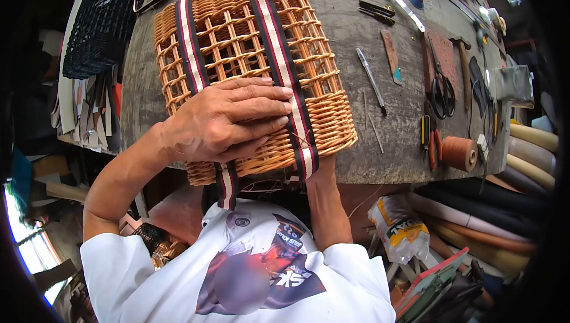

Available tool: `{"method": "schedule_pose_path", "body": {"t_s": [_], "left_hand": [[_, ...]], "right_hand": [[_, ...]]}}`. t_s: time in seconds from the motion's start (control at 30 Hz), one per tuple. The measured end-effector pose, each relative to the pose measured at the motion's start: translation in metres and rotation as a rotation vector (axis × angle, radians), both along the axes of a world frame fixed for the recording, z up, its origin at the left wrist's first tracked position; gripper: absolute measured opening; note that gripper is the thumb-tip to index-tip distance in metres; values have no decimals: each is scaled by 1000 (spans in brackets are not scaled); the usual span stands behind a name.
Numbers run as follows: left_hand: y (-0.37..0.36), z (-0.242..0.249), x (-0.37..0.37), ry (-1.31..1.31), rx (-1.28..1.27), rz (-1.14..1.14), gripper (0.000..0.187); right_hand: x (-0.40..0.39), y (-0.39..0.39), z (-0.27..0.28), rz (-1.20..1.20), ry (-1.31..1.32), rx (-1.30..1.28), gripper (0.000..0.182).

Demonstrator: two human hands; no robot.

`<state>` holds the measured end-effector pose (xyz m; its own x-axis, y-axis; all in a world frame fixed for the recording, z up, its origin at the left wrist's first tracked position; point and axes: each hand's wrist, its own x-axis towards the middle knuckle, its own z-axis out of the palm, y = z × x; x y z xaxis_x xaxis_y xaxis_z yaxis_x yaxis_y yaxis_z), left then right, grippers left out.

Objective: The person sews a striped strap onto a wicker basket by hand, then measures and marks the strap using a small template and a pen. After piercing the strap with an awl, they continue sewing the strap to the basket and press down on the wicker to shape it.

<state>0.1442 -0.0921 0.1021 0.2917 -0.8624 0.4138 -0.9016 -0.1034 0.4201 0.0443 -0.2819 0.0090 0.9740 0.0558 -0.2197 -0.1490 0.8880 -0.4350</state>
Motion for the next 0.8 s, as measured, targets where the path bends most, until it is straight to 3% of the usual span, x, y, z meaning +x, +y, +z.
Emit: {"method": "schedule_pose_path", "body": {"t_s": [0.43, 0.57, 0.77, 0.8], "left_hand": [[3, -6, 0, 73, -58, 6, 35], [4, -5, 0, 22, -50, -11, 36], [3, -6, -2, 16, -56, -8, 36], [3, -6, -1, 16, -62, -7, 36]], "right_hand": [[-22, -11, 2, 107, -75, -90, 58], [-30, -8, 2, 42, -27, -334, 56], [-21, -12, -46, 182, -298, 276, 52], [-25, -2, -20, 65, -63, 114, 48]]}}
